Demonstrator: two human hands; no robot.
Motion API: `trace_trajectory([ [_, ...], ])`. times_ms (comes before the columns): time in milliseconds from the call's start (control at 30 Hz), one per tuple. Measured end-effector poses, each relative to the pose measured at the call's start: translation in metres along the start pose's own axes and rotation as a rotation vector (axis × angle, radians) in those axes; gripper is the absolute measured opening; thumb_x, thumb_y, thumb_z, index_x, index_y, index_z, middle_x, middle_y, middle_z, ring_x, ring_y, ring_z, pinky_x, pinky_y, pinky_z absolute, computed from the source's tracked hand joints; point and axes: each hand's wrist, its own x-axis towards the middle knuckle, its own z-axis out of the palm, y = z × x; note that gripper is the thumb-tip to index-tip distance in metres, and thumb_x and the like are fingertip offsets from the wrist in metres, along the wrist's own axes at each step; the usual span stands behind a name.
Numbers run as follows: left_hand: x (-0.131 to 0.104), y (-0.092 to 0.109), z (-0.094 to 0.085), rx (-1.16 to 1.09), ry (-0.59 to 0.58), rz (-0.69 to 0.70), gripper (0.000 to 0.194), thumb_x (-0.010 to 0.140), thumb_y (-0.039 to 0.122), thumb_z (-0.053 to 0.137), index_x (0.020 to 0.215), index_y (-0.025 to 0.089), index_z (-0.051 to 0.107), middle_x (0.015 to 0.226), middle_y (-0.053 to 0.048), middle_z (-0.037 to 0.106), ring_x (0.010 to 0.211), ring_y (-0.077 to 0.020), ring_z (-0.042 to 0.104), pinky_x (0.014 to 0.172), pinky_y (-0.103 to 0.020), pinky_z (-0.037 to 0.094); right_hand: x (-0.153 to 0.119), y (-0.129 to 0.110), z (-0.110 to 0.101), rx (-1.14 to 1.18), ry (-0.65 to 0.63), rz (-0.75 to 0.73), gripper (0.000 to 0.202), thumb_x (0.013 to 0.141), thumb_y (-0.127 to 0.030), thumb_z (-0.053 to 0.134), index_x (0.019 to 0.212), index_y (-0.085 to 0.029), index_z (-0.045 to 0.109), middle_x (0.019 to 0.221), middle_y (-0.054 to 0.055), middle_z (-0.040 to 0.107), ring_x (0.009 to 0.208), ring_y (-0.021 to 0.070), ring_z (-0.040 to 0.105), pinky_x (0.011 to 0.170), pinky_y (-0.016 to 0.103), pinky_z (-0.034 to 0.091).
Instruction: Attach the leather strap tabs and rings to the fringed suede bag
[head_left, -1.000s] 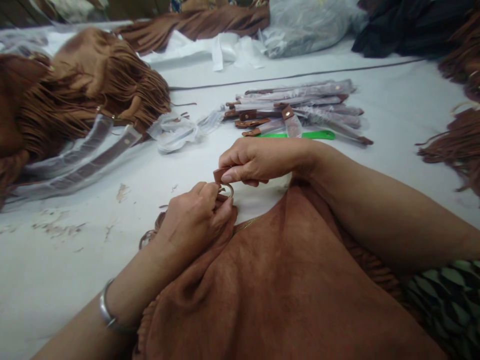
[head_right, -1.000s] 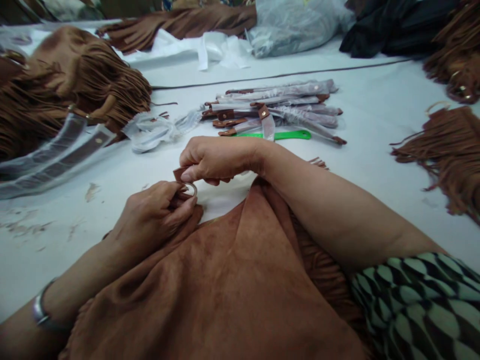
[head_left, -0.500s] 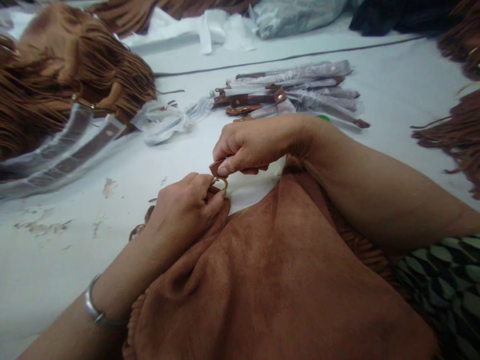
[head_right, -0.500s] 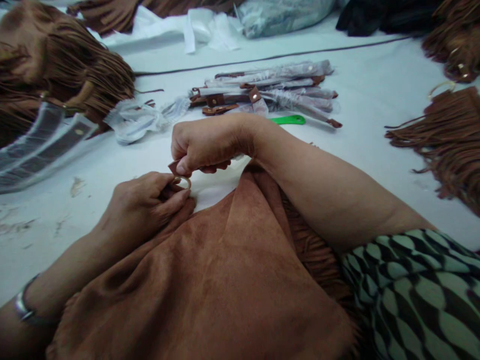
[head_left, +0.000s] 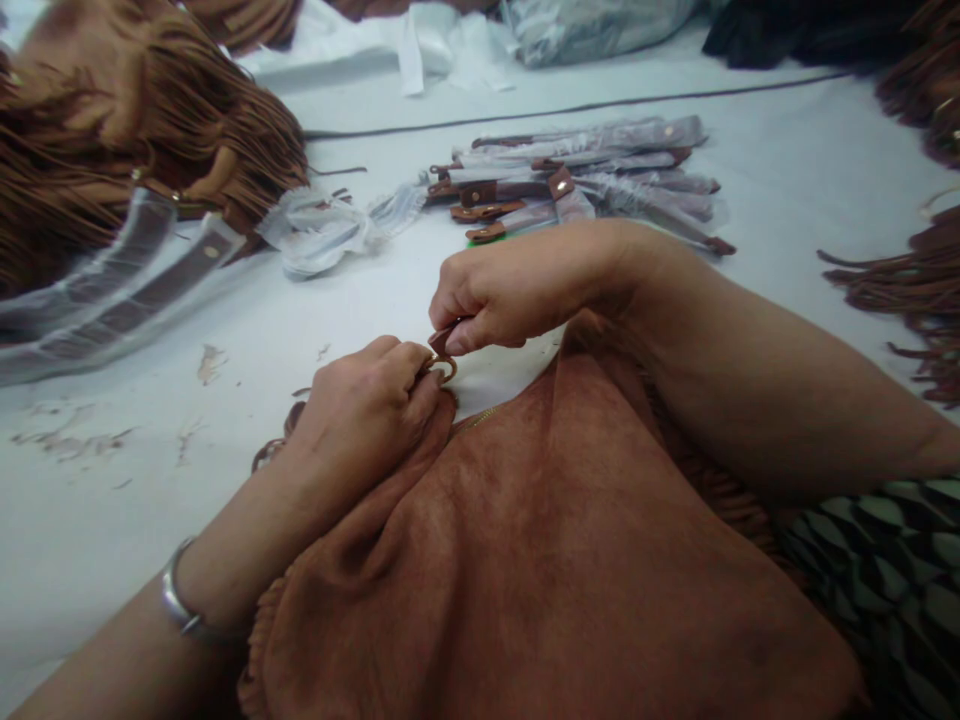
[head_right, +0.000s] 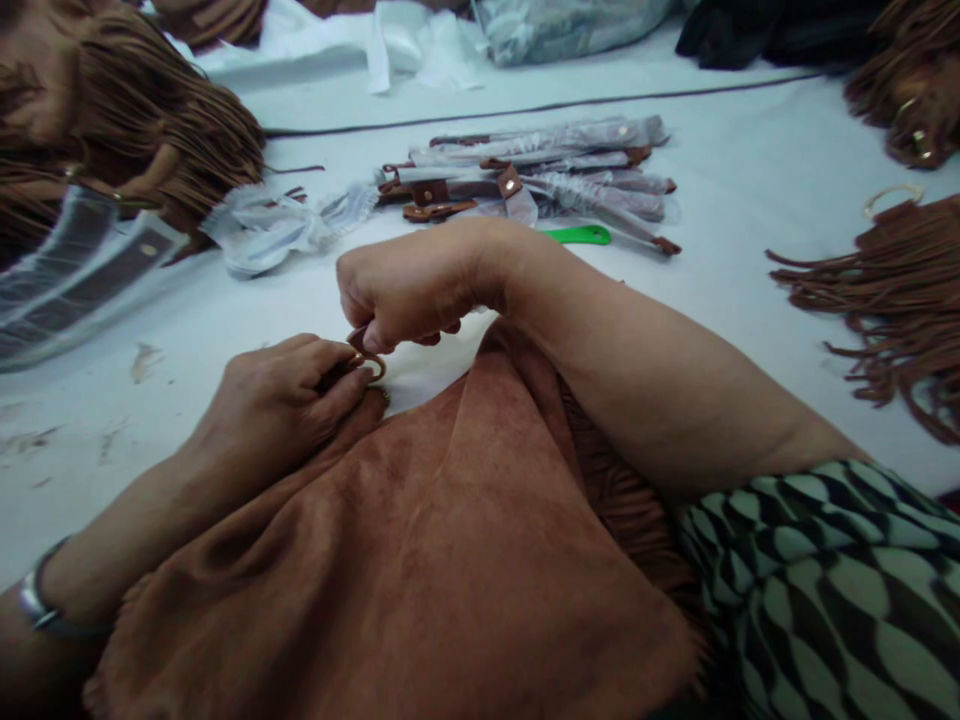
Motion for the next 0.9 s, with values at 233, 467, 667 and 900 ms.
trace_trajectory([
  [233,-0.002,0.000,0.003,0.000,0.001,-0.022,0.029,0.088,0.033,0.036,0.084,0.018,0.060,0.081,-0.006,0.061,0.072,-0.0187,0.056,0.063,-0.030,0.039,0.000,0.005,0.004,0.188,0.068,-0.021,0.010,0.081,-0.012,0.059,0.073,-0.007,0.062,0.049,-0.004,0.044,0.046,0.0047,0.043,0.046,0.015,0.023],
  [467,0.000,-0.003,0.005,-0.196,-0.012,-0.056,0.028,0.089,0.032,0.039,0.088,0.020,0.064,0.084,-0.005,0.061,0.075,-0.0183,0.056,0.067,-0.030,0.041,0.002,0.008,0.007,0.123,0.048,-0.063,0.013,0.082,-0.012,0.055,0.070,-0.009,0.059,0.046,-0.006,0.044,0.039,0.0018,0.038,0.043,0.013,0.020],
  [667,0.002,-0.006,0.007,-0.358,0.061,-0.098,0.029,0.088,0.029,0.040,0.076,0.019,0.065,0.079,-0.004,0.060,0.073,-0.0163,0.055,0.066,-0.030,0.042,0.002,0.012,0.010,0.213,0.066,-0.080,0.014,0.084,-0.013,0.056,0.072,-0.009,0.061,0.047,-0.006,0.041,0.043,0.0022,0.038,0.045,0.013,0.020],
  [900,-0.001,-0.003,0.002,-0.423,0.165,-0.107,0.027,0.088,0.027,0.042,0.072,0.018,0.062,0.073,-0.002,0.058,0.071,-0.0154,0.054,0.069,-0.029,0.042,-0.005,0.001,0.010,0.315,0.099,0.014,0.015,0.089,-0.017,0.052,0.078,-0.009,0.060,0.048,-0.004,0.044,0.041,0.0025,0.037,0.043,0.015,0.022],
])
